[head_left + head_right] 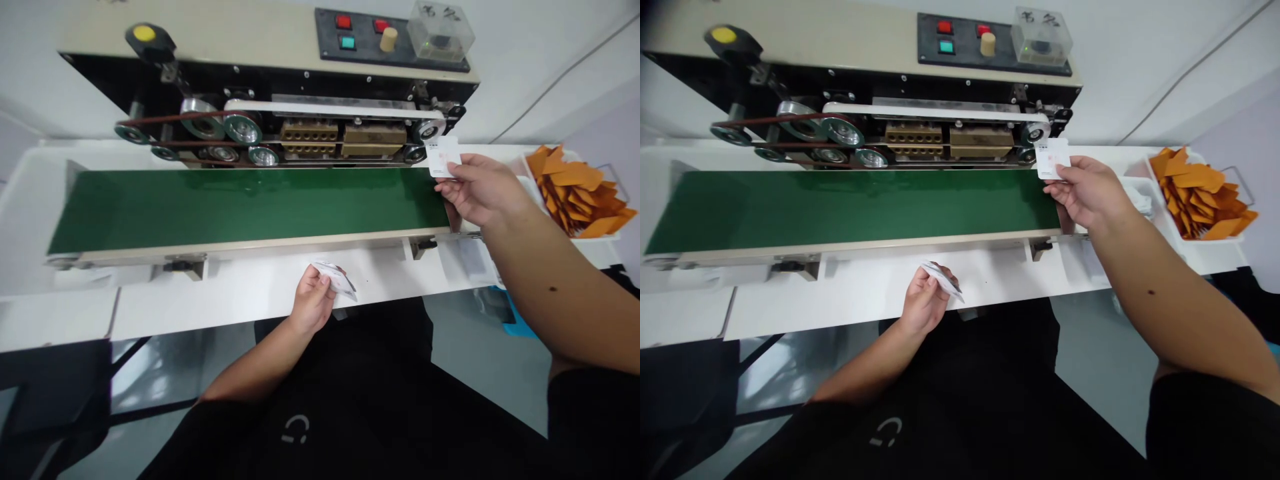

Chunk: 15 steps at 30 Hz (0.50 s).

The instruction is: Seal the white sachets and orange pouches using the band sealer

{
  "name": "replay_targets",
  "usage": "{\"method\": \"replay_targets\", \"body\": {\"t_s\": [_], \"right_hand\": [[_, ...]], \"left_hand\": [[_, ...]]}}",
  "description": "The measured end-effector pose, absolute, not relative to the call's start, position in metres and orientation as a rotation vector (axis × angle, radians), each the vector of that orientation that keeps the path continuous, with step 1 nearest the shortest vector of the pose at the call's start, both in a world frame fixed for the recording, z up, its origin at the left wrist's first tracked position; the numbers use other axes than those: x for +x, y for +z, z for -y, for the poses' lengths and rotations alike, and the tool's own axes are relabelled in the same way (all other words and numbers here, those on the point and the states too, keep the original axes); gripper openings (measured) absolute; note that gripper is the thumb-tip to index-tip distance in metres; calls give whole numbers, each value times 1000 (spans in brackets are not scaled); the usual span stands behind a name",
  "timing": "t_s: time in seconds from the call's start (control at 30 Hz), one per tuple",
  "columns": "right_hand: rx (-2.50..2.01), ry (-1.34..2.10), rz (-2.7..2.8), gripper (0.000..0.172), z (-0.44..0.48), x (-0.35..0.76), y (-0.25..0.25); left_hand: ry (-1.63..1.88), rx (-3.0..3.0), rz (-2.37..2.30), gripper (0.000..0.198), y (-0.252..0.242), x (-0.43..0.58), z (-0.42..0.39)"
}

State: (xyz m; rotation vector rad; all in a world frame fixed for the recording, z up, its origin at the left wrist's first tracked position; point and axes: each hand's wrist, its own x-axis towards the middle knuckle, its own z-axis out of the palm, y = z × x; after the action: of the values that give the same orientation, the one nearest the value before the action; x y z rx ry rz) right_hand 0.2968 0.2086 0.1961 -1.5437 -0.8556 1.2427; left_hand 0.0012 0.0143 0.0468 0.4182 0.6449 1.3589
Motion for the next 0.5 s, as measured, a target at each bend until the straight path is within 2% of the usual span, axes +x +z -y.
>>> {"method": "replay_targets", "body": {"t_s": [0.1,0.27,0.4,0.5], "right_hand": [[-1550,1266,905,5,-212,290,196],[-1590,1090,1019,20,-187,291,197],[-1434,713,1148,28,-114,291,188],[-1395,803,1355,24,-44,278,163]], "left_hand": [[1361,420,-650,36,46,-3,-16],[1359,428,-663,36,47,-5,-17],[1343,431,-716,37,48,-1,-14],[1292,446,-767,42,49,8,-9]]}}
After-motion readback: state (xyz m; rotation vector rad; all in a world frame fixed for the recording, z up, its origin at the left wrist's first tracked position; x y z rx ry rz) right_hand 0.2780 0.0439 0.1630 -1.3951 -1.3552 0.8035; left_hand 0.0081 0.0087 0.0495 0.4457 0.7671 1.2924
